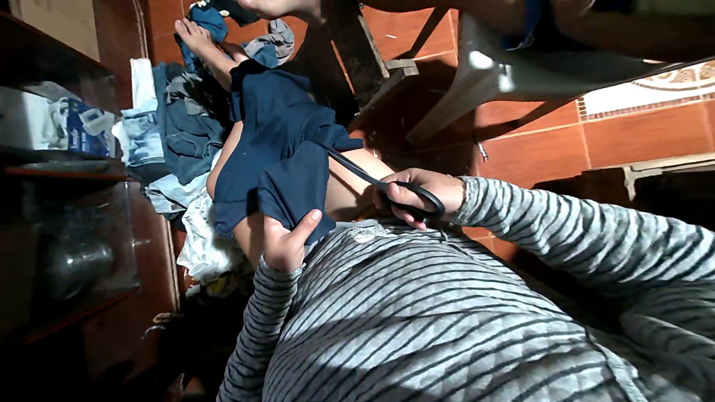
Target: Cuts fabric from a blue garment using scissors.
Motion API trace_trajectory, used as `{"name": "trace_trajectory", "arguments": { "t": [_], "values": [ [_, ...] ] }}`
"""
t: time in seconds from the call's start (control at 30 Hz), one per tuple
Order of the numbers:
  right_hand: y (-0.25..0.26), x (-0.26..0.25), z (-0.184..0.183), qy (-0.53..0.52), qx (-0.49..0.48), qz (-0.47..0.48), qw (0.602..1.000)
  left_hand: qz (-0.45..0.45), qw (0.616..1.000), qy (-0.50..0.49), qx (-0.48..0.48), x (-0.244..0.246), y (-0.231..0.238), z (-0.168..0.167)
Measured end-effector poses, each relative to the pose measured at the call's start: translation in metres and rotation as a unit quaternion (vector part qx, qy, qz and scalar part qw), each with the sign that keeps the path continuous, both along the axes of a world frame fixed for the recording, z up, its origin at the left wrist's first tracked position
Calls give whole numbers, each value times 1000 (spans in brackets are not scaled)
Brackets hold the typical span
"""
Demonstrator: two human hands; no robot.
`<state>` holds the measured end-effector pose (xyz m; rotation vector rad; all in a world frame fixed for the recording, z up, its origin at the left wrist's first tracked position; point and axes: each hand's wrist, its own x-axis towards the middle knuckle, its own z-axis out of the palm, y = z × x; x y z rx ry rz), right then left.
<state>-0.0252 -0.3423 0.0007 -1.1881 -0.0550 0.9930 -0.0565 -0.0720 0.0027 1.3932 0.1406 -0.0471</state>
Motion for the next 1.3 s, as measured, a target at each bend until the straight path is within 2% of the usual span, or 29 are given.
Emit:
{"name": "trace_trajectory", "arguments": {
  "t": [0.1,0.2,0.3,0.33,0.4,0.47,0.57,0.67,0.77,0.83,0.9,0.97,1.07,1.13,1.23,1.3],
  "values": [
    [-7,1,-1,-20,-25,39,999,31,999,23,32,1,1,0],
    [-36,9,-6,-48,-25,153,987,48,997,41,50,2,7,-5],
    [-69,28,1,-72,-38,210,974,57,998,-9,33,4,12,-7],
    [-74,37,5,-94,-54,202,973,62,997,-25,24,5,11,-6],
    [-68,50,13,-193,-129,120,965,65,997,-35,2,9,8,0],
    [-40,59,11,-310,-204,16,928,71,997,-30,-3,15,3,5],
    [11,76,-8,-386,-260,-80,882,81,996,-23,-12,27,-1,9],
    [41,101,-23,-409,-346,-20,844,117,993,23,-24,49,3,21],
    [59,132,-17,-398,-402,9,825,164,984,63,42,86,23,27],
    [66,156,2,-408,-415,-35,812,165,976,70,121,115,39,36],
    [67,177,33,-444,-404,-119,791,179,969,48,165,141,49,61],
    [64,191,63,-493,-364,-202,763,187,971,-24,144,151,47,95],
    [50,185,86,-554,-300,-245,737,153,981,-109,50,134,36,121],
    [37,161,79,-566,-277,-224,744,141,989,-51,6,101,23,108],
    [14,108,30,-486,-289,-117,816,108,984,138,9,44,13,46],
    [-3,72,-8,-414,-308,-39,856,82,976,202,15,13,15,6]
  ]
}}
